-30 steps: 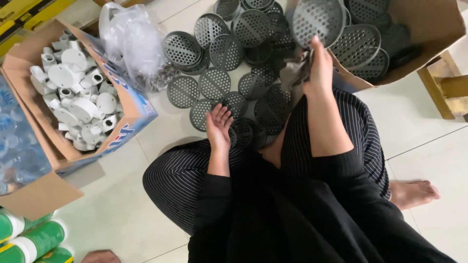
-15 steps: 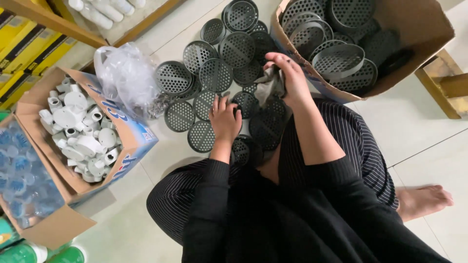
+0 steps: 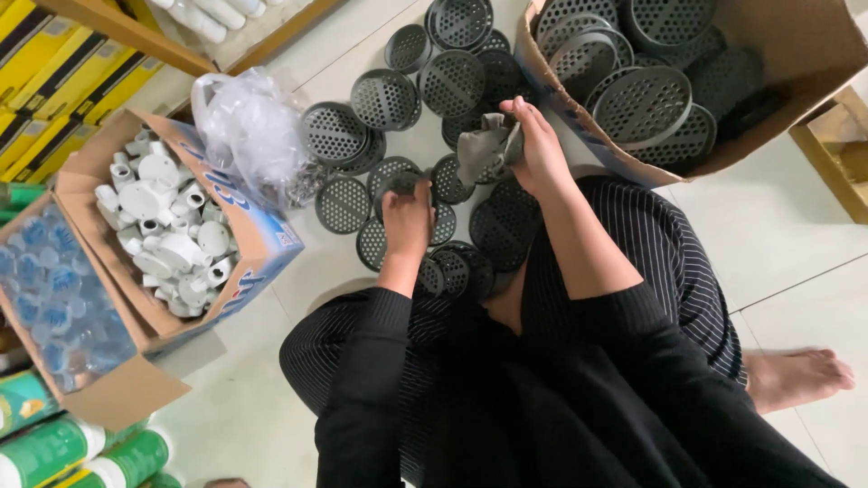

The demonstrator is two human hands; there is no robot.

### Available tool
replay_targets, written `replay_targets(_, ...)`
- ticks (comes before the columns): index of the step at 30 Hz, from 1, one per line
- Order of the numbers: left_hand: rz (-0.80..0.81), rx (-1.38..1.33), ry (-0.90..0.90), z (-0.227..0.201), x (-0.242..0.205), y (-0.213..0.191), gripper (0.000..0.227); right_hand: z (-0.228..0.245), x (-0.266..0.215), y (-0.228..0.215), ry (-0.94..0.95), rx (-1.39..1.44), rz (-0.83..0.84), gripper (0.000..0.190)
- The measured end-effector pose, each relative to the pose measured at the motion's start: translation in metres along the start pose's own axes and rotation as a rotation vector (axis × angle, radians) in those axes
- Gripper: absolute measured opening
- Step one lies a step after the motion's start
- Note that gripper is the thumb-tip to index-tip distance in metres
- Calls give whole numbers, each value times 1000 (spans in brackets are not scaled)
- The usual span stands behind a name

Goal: The person sits on the floor and wipes multiple round metal drain covers with a cloth. They pick up each cover, wipe both sides, and place them back on the floor among other covers.

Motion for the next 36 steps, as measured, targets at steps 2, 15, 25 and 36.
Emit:
replay_targets(2,141,-386,-204,-5,-29,-21,43,-17,8,-15,-11,-85,105,47)
replay_targets(15,-184,-1185,-193,-8,-106,-12,13,-84,-113,99,-633,-1423,578,15)
replay_targets(25,-334,-1770,214,-22,-123,-44,19,-65,-106,84,-574,-966,480,30)
replay_targets(36,-344,-2056,472,-18,-119,-50,19,-82,-102,69,285,-157,-2,73)
Point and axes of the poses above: each hand's wrist, its own x-axis towards the middle knuckle, its own y-axis out of the palm, z = x × y, the point moved 3 cm from there along x, towards the middle knuckle, and after that the axes turned 12 degrees about z, right-handed, at the moved point
